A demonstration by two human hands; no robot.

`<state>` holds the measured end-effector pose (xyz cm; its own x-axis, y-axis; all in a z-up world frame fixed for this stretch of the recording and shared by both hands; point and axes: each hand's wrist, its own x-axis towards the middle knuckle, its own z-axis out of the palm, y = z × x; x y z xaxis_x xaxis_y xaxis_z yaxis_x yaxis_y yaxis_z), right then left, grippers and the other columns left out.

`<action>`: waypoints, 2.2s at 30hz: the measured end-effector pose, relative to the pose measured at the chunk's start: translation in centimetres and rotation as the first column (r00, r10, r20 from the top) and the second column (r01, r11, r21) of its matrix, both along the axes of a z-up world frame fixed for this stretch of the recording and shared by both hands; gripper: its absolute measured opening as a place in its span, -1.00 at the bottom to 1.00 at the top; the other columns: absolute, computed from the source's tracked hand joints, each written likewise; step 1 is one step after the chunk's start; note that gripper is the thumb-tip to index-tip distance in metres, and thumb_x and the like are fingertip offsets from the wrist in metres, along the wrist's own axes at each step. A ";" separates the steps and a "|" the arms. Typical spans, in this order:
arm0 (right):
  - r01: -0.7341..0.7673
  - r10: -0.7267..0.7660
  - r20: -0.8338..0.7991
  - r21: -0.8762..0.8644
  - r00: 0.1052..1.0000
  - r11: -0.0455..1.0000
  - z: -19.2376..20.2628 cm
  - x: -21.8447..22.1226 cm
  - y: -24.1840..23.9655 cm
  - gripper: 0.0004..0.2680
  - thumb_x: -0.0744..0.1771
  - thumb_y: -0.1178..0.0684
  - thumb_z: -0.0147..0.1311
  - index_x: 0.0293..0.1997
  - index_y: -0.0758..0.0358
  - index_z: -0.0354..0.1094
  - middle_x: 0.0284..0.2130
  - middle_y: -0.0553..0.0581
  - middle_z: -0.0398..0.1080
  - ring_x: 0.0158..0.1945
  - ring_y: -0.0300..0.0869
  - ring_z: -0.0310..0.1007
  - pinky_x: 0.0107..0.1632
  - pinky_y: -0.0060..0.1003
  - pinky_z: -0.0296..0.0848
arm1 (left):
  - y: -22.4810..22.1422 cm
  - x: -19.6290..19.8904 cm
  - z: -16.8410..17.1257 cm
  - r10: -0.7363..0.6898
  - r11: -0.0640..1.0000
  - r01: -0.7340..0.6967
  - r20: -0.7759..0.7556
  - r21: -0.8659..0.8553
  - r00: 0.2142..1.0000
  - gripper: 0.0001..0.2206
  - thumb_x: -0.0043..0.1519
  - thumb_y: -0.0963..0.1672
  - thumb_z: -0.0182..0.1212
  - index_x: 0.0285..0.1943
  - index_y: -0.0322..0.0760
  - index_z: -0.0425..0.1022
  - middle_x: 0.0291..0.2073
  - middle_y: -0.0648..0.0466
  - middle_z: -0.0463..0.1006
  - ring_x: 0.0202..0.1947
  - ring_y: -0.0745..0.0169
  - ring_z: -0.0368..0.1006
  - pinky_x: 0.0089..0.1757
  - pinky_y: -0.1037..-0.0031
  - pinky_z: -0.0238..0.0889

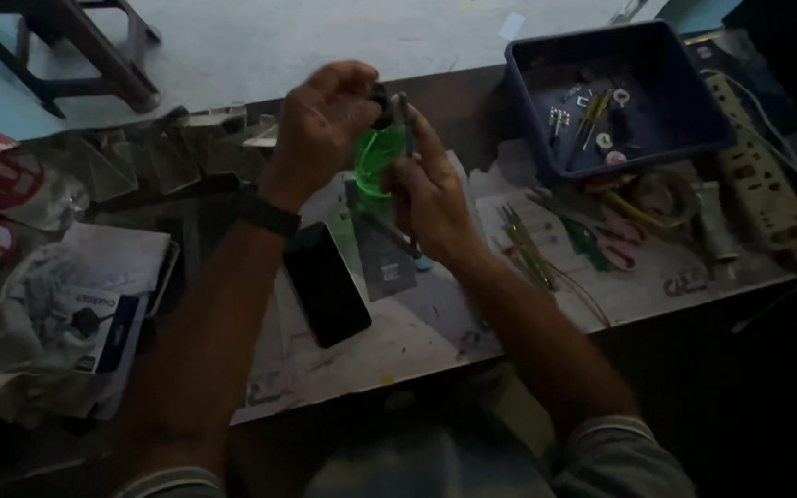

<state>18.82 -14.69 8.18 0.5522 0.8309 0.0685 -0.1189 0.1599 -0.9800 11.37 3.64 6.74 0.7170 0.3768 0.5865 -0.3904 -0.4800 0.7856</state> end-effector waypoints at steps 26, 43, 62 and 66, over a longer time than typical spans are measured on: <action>0.003 0.030 -0.203 0.164 0.979 0.986 -1.9 0.6 0.0 -0.58 0.48 0.17 -0.22 0.60 0.16 -0.15 -0.31 0.13 0.47 -0.59 -0.42 0.23 -0.58 -0.50 0.19 | -1.1 1.0 0.4 -0.218 0.881 0.250 0.124 -0.401 0.968 -0.78 0.35 -0.20 0.34 0.11 -0.30 0.43 0.05 -0.02 0.59 0.04 0.32 0.57 0.07 0.47 0.55; -0.178 0.372 -0.473 0.405 0.799 0.897 -1.8 1.4 -1.0 -0.60 0.52 0.08 -0.32 0.63 0.05 -0.19 -0.19 0.36 0.49 -0.67 -0.33 0.16 -0.60 -0.39 0.25 | -1.2 1.2 0.1 -0.185 0.937 0.192 0.054 -0.292 0.981 -0.86 0.47 -0.24 0.08 0.14 -0.26 0.50 0.09 0.01 0.61 0.02 0.34 0.59 0.03 0.48 0.58; -0.089 0.168 -0.314 0.251 0.935 0.964 -2.0 0.7 -0.7 -0.55 0.47 0.18 -0.19 0.63 0.07 -0.15 -0.24 0.24 0.49 -0.64 -0.36 0.25 -0.61 -0.44 0.25 | -1.7 1.8 0.4 -0.168 0.784 0.214 0.133 -0.583 0.977 -0.87 0.47 -0.11 0.11 -0.06 -0.26 0.47 -0.12 0.03 0.62 -0.11 0.33 0.53 0.02 0.44 0.45; -0.083 0.163 -0.278 0.279 0.946 0.957 -1.9 0.8 -0.5 -0.55 0.47 0.20 -0.16 0.62 0.10 -0.13 -0.27 0.20 0.51 -0.63 -0.38 0.27 -0.61 -0.46 0.25 | -1.6 2.0 0.4 -0.177 0.767 0.208 0.112 -0.606 0.978 -0.93 0.42 -0.16 0.14 -0.08 -0.26 0.47 -0.15 0.06 0.61 -0.17 0.37 0.53 -0.04 0.47 0.46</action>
